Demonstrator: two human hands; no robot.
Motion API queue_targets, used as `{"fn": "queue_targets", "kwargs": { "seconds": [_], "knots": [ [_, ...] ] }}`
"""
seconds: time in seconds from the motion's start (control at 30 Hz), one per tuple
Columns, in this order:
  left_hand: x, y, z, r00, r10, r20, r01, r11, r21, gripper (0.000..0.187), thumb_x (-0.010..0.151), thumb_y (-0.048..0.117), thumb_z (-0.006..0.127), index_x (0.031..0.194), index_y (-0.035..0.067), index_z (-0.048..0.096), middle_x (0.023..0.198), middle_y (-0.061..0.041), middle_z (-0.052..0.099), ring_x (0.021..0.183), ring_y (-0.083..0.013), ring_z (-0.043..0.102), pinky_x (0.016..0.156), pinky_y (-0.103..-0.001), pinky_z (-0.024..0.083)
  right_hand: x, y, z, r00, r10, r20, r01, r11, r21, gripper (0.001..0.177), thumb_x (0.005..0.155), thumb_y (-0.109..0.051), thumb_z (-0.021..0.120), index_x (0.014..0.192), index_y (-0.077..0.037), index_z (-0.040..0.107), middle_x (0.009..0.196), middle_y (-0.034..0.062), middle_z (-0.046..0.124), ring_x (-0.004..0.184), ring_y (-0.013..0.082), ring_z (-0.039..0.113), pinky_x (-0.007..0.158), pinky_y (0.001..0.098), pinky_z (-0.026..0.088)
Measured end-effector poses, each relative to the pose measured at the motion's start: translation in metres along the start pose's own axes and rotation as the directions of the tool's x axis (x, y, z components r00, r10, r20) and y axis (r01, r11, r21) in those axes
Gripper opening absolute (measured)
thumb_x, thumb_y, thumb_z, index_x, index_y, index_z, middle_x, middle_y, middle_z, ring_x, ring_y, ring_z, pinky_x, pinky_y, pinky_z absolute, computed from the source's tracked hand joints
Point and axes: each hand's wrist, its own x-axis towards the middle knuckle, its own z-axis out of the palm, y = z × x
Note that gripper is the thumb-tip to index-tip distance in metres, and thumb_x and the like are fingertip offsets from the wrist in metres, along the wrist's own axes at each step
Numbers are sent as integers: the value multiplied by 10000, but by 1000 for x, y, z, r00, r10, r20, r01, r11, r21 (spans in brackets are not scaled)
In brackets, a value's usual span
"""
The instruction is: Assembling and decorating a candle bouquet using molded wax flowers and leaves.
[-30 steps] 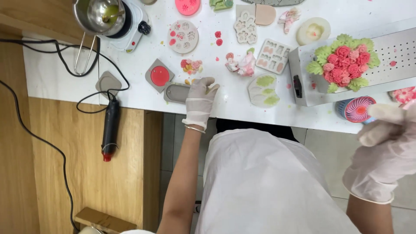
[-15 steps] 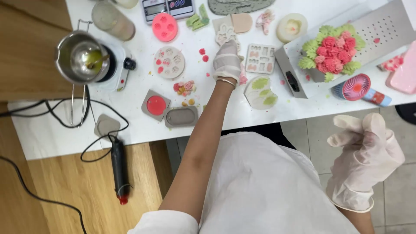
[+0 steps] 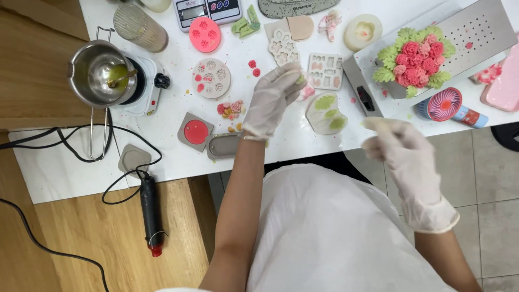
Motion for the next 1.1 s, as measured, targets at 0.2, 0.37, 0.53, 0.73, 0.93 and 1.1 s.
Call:
{"fn": "queue_targets", "kwargs": {
  "seconds": [0.2, 0.37, 0.53, 0.73, 0.93, 1.1],
  "knots": [
    [-61, -24, -30, 999, -9, -50, 1, 987, -158, 231, 1006, 116, 684, 1207, 11, 638, 1035, -6, 646, 892, -74, 596, 751, -211, 449, 32, 28, -1, 938, 77, 337, 224, 607, -762, 425, 960, -377, 627, 1314, -147, 677, 1014, 131, 741, 859, 266, 701, 821, 363, 528],
    [-117, -48, -64, 992, -51, -116, 31, 985, -171, 248, 995, 81, 633, 1232, 12, 645, 1035, -13, 620, 883, -79, 605, 744, -209, 471, 50, 55, -17, 919, 49, 390, 345, 371, -862, 457, 975, -494, 525, 1128, -111, 722, 909, 192, 728, 842, 365, 705, 827, 466, 542],
    [-147, -76, -92, 951, -179, -250, 117, 962, -245, 202, 972, 63, 619, 1168, 33, 651, 1035, -20, 660, 903, -114, 652, 747, -210, 503, 60, 69, -44, 950, 124, 286, 257, 213, -943, 559, 1010, -557, 453, 914, -80, 729, 764, 207, 717, 788, 397, 700, 785, 500, 551],
    [-166, -67, -73, 947, -139, -288, 67, 967, -246, 130, 982, 69, 640, 1111, 55, 649, 1029, -38, 687, 904, -132, 671, 743, -230, 510, 56, 76, -21, 855, -14, 518, 515, 132, -847, 529, 1007, -523, 467, 874, -83, 731, 760, 205, 703, 774, 401, 692, 749, 510, 541],
    [-191, -53, -45, 932, 2, -364, 9, 1000, 27, 198, 940, 107, 665, 1132, 85, 706, 984, -40, 729, 876, -117, 701, 770, -231, 533, 36, 55, 27, 692, -145, 707, 721, 179, -669, 428, 989, -492, 504, 1095, -139, 721, 702, 202, 698, 732, 385, 690, 695, 503, 536],
    [-204, -85, -25, 920, 45, -389, -68, 997, -45, 203, 919, 138, 709, 1104, 56, 726, 990, -23, 752, 884, -107, 713, 789, -237, 524, 46, 41, 34, 482, -44, 875, 876, -7, -482, 476, 965, -497, 504, 1273, -168, 656, 710, 164, 718, 762, 327, 714, 714, 441, 561]
  ]
}}
